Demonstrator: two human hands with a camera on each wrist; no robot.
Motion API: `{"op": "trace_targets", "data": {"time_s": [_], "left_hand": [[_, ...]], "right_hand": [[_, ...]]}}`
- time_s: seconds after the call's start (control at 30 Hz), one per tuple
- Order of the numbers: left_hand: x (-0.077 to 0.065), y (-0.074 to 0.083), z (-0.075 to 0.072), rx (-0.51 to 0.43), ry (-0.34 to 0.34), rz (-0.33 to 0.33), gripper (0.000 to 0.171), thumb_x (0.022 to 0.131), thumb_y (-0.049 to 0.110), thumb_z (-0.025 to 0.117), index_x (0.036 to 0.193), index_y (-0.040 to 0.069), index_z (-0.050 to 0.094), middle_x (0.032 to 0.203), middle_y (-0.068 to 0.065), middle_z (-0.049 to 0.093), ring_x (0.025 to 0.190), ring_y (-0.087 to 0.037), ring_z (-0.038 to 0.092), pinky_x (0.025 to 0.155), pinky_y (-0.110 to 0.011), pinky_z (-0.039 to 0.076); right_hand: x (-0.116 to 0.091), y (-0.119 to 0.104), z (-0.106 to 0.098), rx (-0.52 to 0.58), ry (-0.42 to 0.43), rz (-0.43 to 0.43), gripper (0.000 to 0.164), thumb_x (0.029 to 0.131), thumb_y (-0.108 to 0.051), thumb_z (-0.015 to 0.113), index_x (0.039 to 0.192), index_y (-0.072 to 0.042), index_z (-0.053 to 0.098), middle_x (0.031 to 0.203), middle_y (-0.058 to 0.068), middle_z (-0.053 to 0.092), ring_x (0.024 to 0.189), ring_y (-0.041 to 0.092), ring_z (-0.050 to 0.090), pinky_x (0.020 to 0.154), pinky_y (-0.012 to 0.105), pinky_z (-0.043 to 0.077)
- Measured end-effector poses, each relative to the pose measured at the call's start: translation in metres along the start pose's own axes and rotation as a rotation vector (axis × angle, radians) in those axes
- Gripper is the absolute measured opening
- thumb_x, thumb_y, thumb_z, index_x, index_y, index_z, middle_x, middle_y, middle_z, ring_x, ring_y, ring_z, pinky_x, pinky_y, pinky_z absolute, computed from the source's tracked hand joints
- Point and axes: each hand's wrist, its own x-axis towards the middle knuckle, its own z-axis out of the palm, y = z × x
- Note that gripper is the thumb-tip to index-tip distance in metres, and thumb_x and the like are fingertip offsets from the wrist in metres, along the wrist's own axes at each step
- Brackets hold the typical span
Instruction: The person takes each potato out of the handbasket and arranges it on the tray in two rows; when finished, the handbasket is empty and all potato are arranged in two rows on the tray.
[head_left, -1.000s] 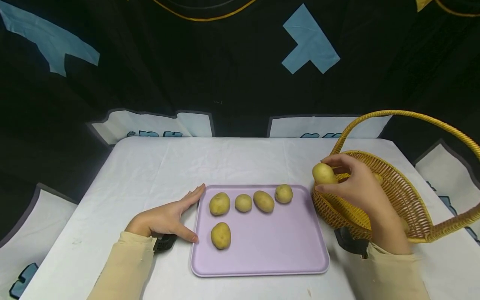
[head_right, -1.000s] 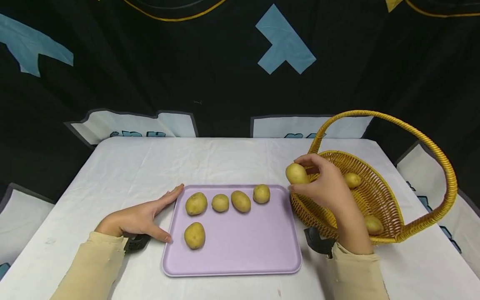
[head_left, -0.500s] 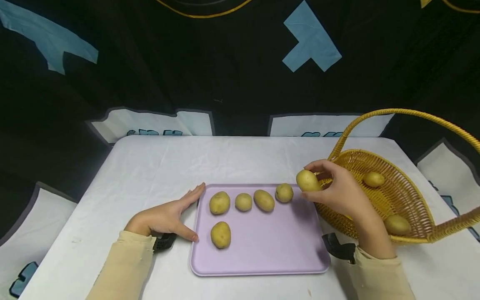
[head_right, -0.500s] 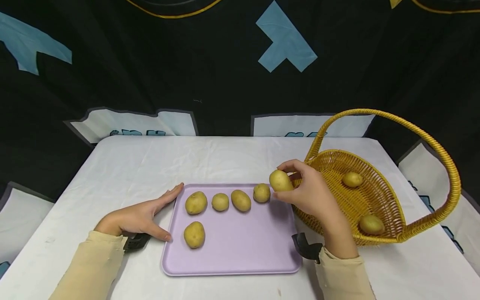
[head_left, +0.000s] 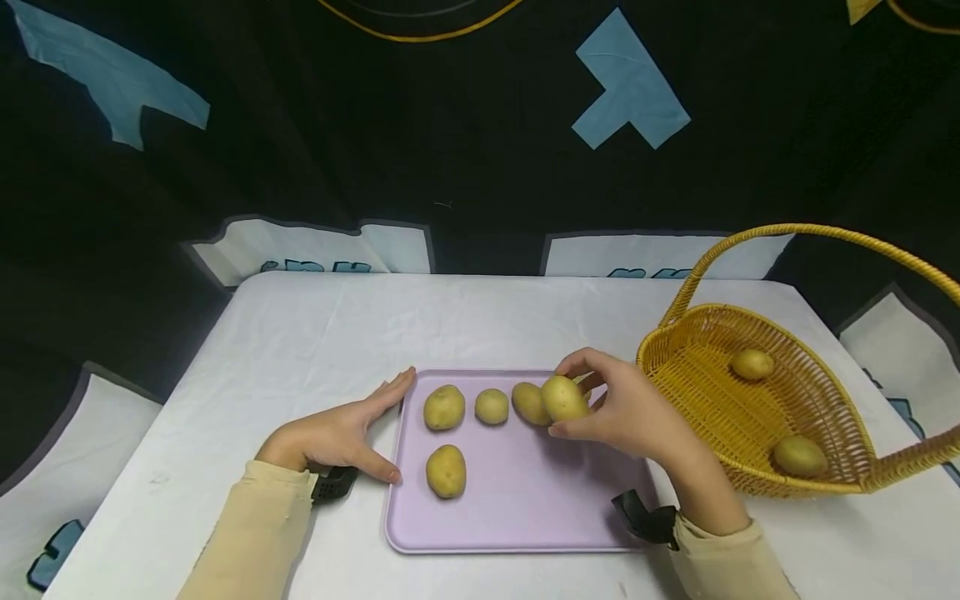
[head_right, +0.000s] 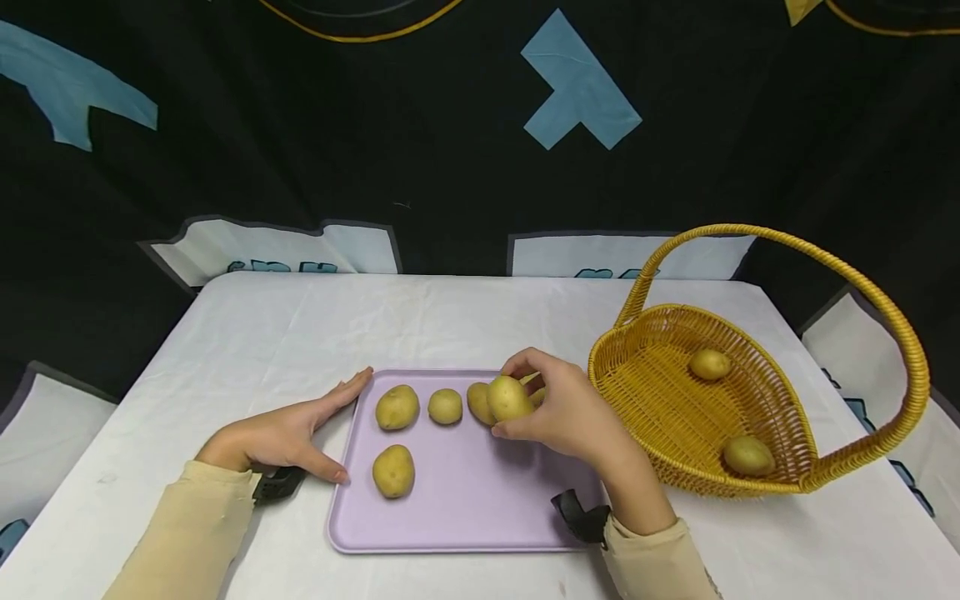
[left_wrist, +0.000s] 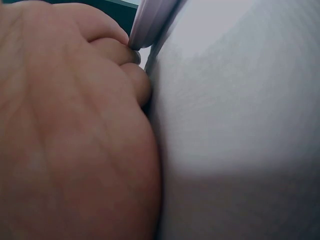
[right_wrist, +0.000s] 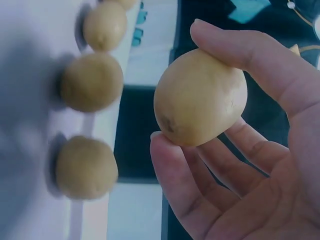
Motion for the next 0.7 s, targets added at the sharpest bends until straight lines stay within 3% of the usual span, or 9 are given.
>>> {"op": "trace_targets", "data": {"time_s": [0.23, 0.5, 0.7], "left_hand": [[0.0, -0.001, 0.0, 0.001, 0.003, -0.008, 0.133, 0.066, 0.031, 0.094, 0.163, 0.014, 0.005, 0.169, -0.006, -0.003, 0.152, -0.031, -0.009, 0.117, -0.06, -0.002], [0.0, 0.0, 0.0, -0.003, 0.003, -0.006, 0.132, 0.067, 0.03, 0.094, 0.163, 0.015, 0.006, 0.169, -0.005, -0.003, 0.152, -0.03, -0.008, 0.118, -0.06, -0.001], [0.001, 0.0, 0.0, -0.001, 0.001, -0.004, 0.132, 0.067, 0.031, 0.094, 0.163, 0.014, 0.005, 0.169, -0.006, -0.003, 0.152, -0.031, -0.009, 0.118, -0.06, -0.002]], "right_hand": [[0.002, -0.007, 0.027, -0.022, -0.095, -0.024, 0.057, 0.064, -0.018, 0.096, 0.112, -0.014, 0.065, 0.11, -0.001, 0.066, 0.098, 0.021, 0.064, 0.082, 0.042, 0.056], [0.004, -0.011, 0.055, -0.023, -0.176, -0.094, 0.054, 0.063, -0.017, 0.097, 0.102, -0.015, 0.06, 0.096, -0.006, 0.062, 0.091, 0.013, 0.061, 0.082, 0.036, 0.054], [0.004, -0.012, 0.068, -0.036, -0.207, -0.055, 0.054, 0.063, -0.023, 0.097, 0.103, -0.013, 0.063, 0.098, -0.007, 0.059, 0.088, 0.011, 0.058, 0.078, 0.033, 0.053]]}}
